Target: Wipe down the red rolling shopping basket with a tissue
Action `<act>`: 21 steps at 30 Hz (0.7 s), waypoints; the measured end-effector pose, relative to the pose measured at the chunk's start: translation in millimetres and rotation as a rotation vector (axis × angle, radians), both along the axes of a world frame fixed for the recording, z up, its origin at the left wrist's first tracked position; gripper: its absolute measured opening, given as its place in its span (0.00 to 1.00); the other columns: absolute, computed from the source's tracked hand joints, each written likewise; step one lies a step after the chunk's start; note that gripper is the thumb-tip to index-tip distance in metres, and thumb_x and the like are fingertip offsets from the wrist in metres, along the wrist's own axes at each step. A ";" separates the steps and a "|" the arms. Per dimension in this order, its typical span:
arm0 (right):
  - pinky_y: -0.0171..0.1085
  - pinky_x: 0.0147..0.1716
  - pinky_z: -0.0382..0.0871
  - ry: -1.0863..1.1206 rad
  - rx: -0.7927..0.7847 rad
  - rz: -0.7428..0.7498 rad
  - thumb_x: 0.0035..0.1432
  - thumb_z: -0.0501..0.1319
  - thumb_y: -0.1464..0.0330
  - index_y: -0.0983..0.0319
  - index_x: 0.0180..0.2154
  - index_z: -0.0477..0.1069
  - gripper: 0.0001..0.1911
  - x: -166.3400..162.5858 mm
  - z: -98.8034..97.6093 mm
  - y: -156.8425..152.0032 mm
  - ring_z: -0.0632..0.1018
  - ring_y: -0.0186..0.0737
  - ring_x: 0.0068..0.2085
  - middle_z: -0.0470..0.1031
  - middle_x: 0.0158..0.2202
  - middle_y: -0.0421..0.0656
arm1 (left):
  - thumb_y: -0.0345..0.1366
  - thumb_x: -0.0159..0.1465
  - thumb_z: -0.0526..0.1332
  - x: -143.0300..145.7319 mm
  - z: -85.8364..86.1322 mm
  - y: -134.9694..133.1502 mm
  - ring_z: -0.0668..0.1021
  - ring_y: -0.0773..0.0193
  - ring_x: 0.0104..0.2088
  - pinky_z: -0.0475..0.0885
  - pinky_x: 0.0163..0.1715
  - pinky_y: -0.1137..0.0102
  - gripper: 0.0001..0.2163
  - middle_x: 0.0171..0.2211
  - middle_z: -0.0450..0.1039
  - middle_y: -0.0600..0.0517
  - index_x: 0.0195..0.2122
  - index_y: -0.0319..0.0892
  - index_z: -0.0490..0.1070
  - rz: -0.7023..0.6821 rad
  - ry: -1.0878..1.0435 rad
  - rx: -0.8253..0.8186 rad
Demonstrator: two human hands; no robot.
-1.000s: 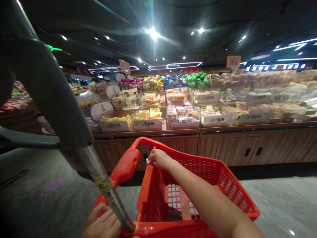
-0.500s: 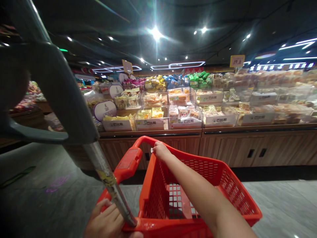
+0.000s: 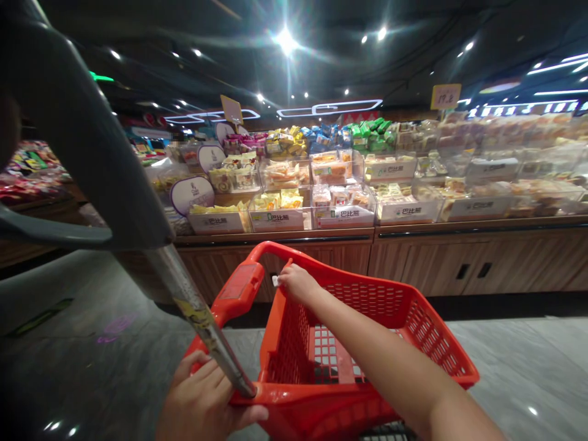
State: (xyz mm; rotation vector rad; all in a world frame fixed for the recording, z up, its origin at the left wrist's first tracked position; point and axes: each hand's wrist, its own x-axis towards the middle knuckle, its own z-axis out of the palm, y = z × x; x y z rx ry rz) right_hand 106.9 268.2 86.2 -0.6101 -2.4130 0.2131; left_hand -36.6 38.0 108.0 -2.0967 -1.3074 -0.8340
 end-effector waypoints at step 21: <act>0.37 0.46 0.66 -0.127 0.150 0.319 0.62 0.54 0.74 0.59 0.47 0.72 0.14 34.0 -2.5 -110.9 0.70 0.40 0.45 0.73 0.44 0.45 | 0.61 0.58 0.51 1.7 8.2 -2.4 0.73 0.65 0.23 0.60 0.39 0.64 0.25 0.18 0.71 0.56 0.22 0.44 0.70 0.018 0.031 -0.015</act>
